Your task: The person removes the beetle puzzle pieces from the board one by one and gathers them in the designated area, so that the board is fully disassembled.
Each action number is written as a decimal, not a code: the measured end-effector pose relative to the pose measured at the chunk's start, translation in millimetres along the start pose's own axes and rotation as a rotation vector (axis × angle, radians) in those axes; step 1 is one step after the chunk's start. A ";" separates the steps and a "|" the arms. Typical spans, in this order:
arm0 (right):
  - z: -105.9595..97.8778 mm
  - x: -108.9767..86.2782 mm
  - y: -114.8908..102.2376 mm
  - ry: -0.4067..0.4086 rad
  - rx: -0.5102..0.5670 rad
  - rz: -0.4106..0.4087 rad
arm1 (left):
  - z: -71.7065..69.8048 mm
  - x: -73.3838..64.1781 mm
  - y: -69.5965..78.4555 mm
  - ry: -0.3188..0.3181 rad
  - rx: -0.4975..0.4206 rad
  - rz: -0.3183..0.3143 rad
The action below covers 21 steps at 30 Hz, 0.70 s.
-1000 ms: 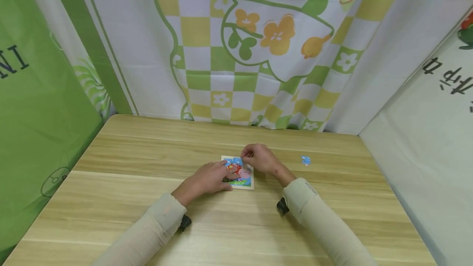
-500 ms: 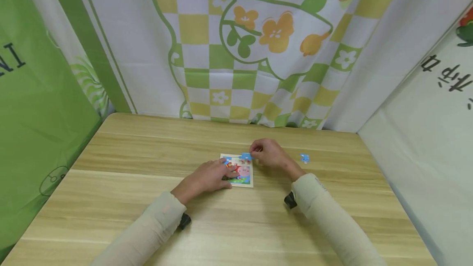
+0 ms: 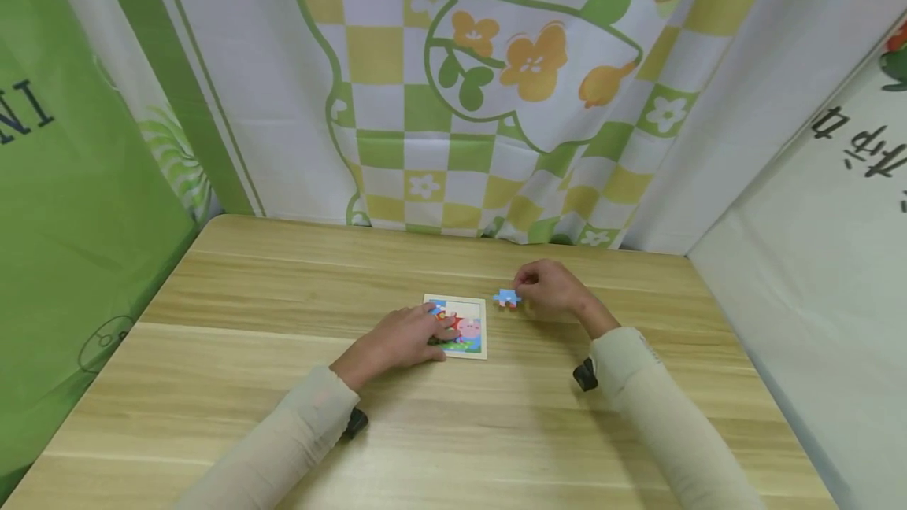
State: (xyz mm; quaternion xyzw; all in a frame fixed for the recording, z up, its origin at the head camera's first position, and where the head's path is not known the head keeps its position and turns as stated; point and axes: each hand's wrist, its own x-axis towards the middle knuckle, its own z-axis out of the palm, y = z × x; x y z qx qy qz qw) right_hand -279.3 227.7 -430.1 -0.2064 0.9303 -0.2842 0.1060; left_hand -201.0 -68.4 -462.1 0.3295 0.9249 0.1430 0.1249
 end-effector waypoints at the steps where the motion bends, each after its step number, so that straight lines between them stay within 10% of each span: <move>1: -2.4 -0.5 3.1 -0.005 -0.004 0.004 | 0.3 0.2 -0.2 -0.001 0.003 0.001; 21: -26.4 -9.3 45.3 -0.066 -0.008 0.119 | 1.2 -2.6 1.7 0.020 -0.021 -0.012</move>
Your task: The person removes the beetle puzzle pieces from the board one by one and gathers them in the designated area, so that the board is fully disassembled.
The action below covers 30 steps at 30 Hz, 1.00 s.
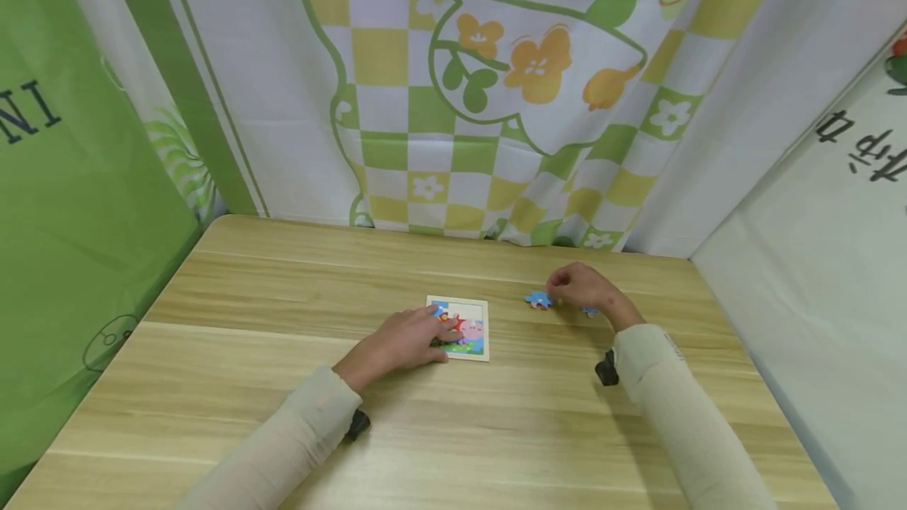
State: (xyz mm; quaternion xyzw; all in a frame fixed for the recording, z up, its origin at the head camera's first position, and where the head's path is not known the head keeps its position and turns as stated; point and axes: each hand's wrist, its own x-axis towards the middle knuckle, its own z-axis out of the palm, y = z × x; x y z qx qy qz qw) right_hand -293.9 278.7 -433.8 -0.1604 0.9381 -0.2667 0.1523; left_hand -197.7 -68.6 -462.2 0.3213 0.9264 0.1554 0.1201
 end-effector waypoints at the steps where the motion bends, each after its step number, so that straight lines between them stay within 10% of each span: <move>1: 0.2 0.0 0.9 0.001 0.001 0.006 | 0.5 0.0 -0.1 0.001 0.002 0.000; 30: 9.8 6.8 2.8 0.038 -0.105 0.080 | 0.0 0.0 -0.1 -0.003 0.016 0.002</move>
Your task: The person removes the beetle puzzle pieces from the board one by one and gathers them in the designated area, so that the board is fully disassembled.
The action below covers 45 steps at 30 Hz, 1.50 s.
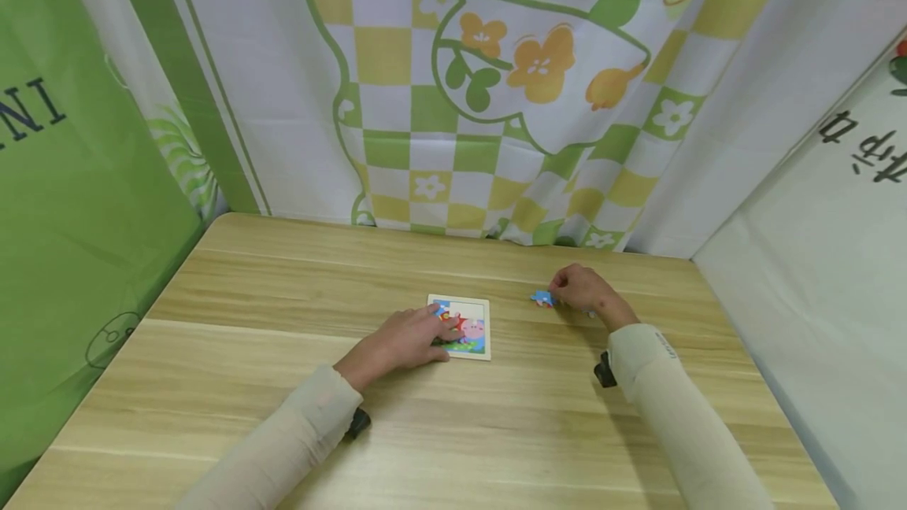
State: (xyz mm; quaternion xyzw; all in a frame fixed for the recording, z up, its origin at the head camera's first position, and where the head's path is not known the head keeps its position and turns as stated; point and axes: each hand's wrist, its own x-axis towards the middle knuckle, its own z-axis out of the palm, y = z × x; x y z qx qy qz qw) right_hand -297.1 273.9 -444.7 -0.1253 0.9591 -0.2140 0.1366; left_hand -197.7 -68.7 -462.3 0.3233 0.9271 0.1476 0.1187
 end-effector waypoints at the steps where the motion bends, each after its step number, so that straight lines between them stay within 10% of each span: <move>1: 0.0 -0.2 -0.2 0.001 0.002 0.001 | -0.1 0.1 -0.1 0.001 -0.001 0.001; 31: 4.2 -6.6 -5.3 0.057 -0.023 0.001 | -0.3 -1.5 0.8 0.004 0.000 -0.013; 45: 20.3 -6.3 -52.8 0.085 0.025 -0.242 | -1.3 -2.9 5.3 -0.004 0.099 0.032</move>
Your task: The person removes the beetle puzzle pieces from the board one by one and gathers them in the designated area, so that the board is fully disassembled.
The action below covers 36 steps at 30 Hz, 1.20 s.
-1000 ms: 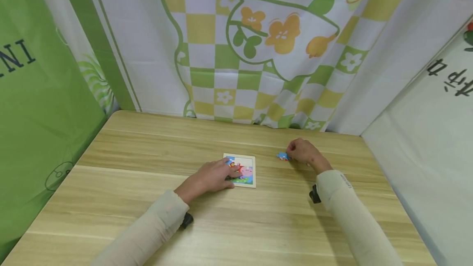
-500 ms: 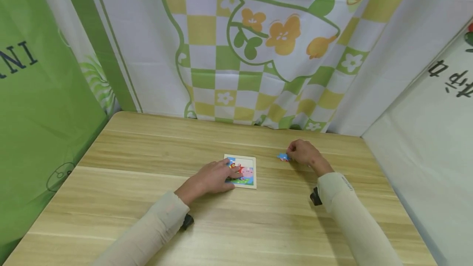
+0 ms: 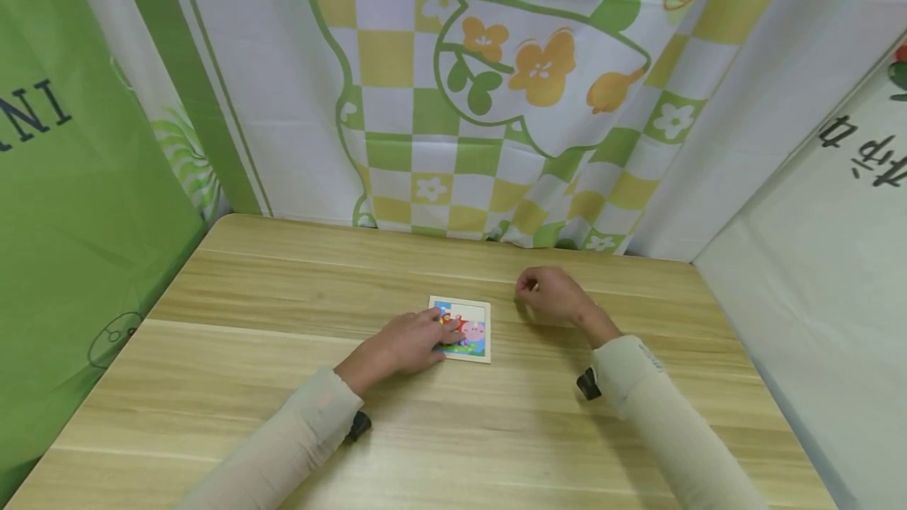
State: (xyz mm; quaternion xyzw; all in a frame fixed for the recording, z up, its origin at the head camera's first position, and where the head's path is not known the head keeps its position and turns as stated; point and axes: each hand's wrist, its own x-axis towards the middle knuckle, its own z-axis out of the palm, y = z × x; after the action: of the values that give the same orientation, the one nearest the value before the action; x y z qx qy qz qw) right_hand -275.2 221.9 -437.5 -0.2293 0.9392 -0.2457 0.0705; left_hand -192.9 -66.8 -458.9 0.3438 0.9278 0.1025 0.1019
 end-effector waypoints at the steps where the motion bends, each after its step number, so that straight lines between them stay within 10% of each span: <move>1: 2.3 1.4 -4.7 -0.006 0.010 -0.020 | 0.4 -0.1 -0.1 0.002 0.011 0.003; 22: 47.8 25.7 -48.9 -0.187 0.107 -0.213 | 3.4 -1.6 -5.7 0.037 0.005 0.018; 36: 50.4 29.9 -54.9 -0.226 0.067 -0.169 | 4.8 -1.6 -7.3 0.061 0.010 0.041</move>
State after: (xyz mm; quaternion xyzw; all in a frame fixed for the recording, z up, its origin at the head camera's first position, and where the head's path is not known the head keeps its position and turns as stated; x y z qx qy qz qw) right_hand -267.6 143.8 -454.8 -0.3311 0.8940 -0.2545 0.1625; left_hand -195.0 -72.7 -465.2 0.3597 0.9239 0.1106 0.0696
